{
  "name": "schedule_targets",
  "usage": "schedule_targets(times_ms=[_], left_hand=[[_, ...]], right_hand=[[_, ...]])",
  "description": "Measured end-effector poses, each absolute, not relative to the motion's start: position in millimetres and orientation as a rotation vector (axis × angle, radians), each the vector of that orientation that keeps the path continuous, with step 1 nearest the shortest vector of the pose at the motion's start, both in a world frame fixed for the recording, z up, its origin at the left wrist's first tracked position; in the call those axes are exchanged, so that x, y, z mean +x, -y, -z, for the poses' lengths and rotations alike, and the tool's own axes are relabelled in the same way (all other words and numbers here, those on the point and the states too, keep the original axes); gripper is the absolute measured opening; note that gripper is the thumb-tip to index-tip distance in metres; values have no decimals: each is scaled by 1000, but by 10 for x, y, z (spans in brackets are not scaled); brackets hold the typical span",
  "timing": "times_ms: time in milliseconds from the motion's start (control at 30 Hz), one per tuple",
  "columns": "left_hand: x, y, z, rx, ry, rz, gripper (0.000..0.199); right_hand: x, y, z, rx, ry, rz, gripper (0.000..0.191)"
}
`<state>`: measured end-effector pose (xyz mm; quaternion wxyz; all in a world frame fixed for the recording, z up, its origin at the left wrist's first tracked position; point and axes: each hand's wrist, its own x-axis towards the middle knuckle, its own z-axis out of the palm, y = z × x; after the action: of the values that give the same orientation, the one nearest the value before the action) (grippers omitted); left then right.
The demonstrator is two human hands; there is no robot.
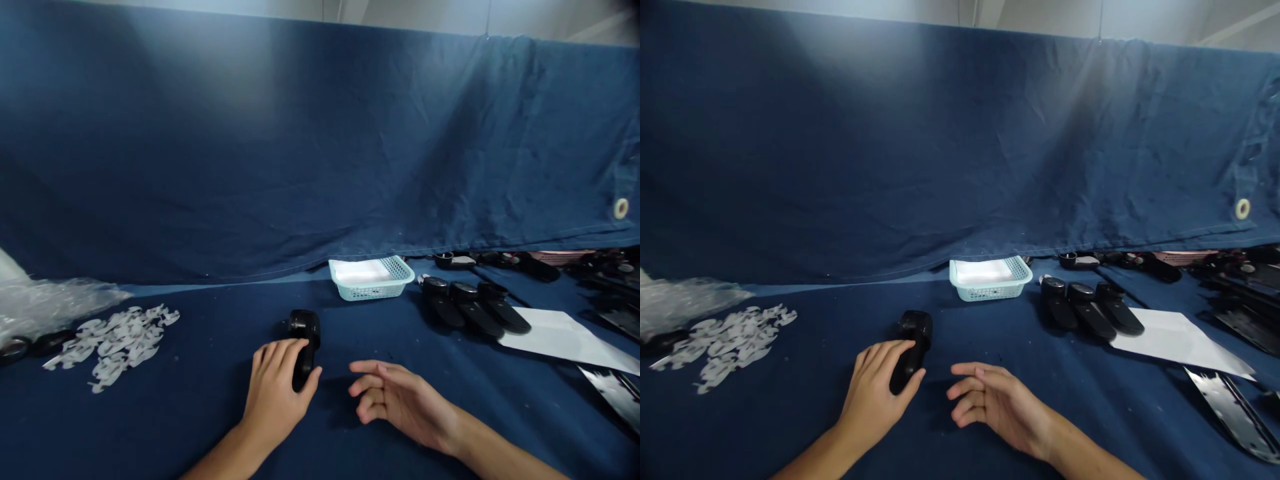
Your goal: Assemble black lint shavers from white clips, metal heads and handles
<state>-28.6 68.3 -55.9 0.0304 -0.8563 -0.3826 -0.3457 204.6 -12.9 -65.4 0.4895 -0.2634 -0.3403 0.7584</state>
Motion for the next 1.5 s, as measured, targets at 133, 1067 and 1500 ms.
schedule_targets(times_ms=[133,1067,1500], left_hand=[[-288,-667,578,-2718,985,969,28],[-297,-637,487,-2977,927,675,53],[-328,-621,390,-3140,922,757,54]], right_hand=[[2065,124,652,-982,1001,-1375,35],[2182,174,684,-1376,1778,-426,51],[2205,159,647,-1449,1613,-634,34]])
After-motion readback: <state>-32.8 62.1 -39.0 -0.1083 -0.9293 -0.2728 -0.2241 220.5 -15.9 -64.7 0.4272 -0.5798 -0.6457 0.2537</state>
